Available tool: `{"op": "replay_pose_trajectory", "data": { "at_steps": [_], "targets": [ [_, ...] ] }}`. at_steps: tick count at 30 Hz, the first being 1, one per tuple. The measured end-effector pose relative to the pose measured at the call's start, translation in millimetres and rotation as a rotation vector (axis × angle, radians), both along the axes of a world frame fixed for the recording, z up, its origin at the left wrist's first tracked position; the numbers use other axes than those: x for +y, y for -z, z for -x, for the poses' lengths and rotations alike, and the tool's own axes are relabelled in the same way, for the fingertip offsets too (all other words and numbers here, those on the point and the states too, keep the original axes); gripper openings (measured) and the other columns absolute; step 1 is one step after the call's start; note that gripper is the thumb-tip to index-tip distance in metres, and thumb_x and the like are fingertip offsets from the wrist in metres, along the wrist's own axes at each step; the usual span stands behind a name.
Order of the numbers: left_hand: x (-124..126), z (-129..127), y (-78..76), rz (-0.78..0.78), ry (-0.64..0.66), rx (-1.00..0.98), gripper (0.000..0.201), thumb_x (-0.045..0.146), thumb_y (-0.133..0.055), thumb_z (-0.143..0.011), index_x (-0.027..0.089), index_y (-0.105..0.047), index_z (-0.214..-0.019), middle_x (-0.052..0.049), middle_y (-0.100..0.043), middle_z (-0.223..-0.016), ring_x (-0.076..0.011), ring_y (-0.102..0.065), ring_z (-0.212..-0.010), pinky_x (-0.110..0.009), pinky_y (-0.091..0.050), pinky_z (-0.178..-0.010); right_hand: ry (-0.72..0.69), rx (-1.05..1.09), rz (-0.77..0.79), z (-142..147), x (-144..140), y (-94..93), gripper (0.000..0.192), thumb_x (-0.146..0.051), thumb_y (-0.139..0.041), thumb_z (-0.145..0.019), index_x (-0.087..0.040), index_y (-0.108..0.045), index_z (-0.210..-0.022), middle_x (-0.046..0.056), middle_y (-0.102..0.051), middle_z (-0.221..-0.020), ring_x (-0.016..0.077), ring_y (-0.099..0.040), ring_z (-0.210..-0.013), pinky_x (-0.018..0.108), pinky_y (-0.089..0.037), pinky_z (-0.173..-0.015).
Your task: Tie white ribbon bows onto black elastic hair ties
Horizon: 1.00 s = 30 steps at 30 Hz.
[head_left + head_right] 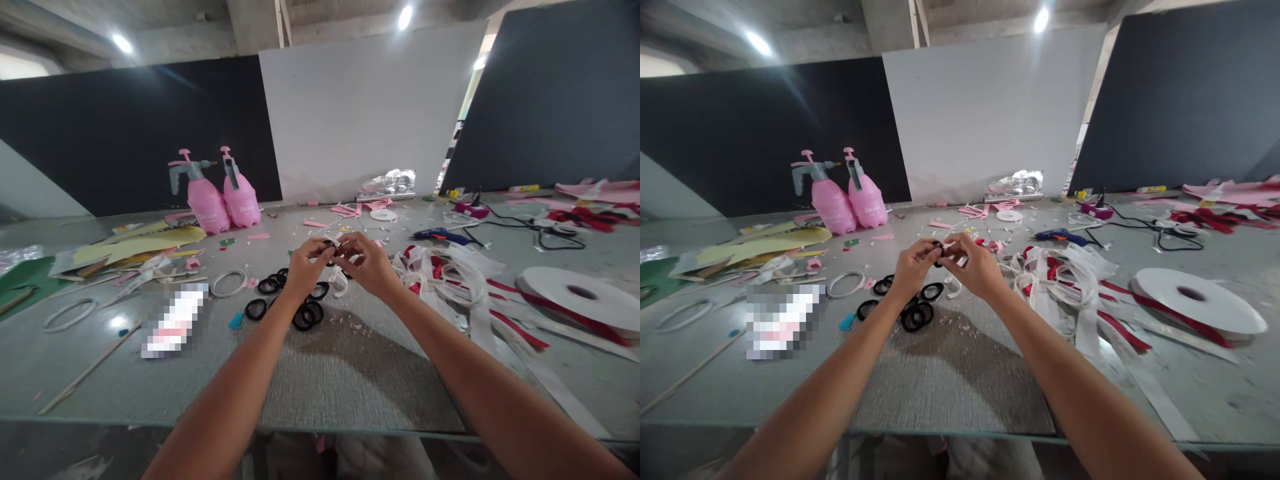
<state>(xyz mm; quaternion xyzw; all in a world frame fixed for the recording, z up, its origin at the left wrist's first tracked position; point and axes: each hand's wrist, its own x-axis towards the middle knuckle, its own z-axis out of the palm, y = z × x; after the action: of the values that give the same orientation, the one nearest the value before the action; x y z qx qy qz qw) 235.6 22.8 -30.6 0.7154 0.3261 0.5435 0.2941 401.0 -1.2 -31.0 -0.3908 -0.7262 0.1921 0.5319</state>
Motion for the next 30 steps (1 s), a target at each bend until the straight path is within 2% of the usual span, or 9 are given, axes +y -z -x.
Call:
{"op": "replay_pose_trajectory", "data": {
  "at_steps": [5,14,22,25,30],
  "targets": [
    [0,1,0.4,-0.065,-0.061,0.117,0.020,0.034,-0.061,-0.083,0.017,-0.068,-0.075,-0.007,-0.067,-0.095,-0.0164,-0.062,-0.088,-0.028,-0.047,-0.080,0.131,-0.027,-0.070,-3,-1,-3.4,0.020,-0.021,-0.051,-0.084,-0.019,-0.067,-0.095,0.007,-0.070,-0.088,0.0158,-0.063,-0.074,0.026,-0.049,-0.064],
    [-2,3,0.3,-0.151,-0.072,0.247,0.016,0.033,-0.061,-0.083,0.019,-0.068,-0.078,-0.005,-0.067,-0.092,-0.0159,-0.061,-0.083,-0.027,-0.047,-0.078,0.093,-0.103,-0.090,-7,-1,-7.5,0.018,-0.023,-0.057,-0.082,-0.019,-0.073,-0.089,0.006,-0.071,-0.083,0.0151,-0.064,-0.069,0.026,-0.050,-0.064],
    [-2,5,0.7,-0.231,-0.131,0.413,0.016,0.034,-0.063,-0.083,0.019,-0.070,-0.080,-0.006,-0.067,-0.097,-0.0184,-0.063,-0.088,-0.034,-0.042,-0.088,0.086,-0.241,-0.097,-13,2,-8.5,0.016,-0.024,-0.059,-0.081,-0.019,-0.074,-0.084,0.006,-0.074,-0.087,0.0161,-0.066,-0.072,0.026,-0.050,-0.067],
    [-3,6,0.6,-0.234,-0.121,0.409,0.013,0.031,-0.064,-0.082,0.019,-0.069,-0.080,-0.005,-0.067,-0.096,-0.0178,-0.063,-0.086,-0.034,-0.042,-0.088,0.105,-0.267,-0.098,-15,5,-5.9,0.016,-0.022,-0.059,-0.080,-0.019,-0.075,-0.080,0.004,-0.074,-0.083,0.0144,-0.064,-0.067,0.024,-0.049,-0.064],
    [-5,6,-1.1,-0.185,-0.065,0.339,0.011,0.027,-0.060,-0.083,0.018,-0.063,-0.077,-0.003,-0.065,-0.094,-0.0156,-0.062,-0.083,-0.030,-0.044,-0.083,0.081,-0.237,-0.082,-16,8,-2.5,0.019,-0.023,-0.059,-0.080,-0.020,-0.076,-0.087,0.003,-0.075,-0.081,0.0135,-0.065,-0.067,0.022,-0.049,-0.062]
  ]
}}
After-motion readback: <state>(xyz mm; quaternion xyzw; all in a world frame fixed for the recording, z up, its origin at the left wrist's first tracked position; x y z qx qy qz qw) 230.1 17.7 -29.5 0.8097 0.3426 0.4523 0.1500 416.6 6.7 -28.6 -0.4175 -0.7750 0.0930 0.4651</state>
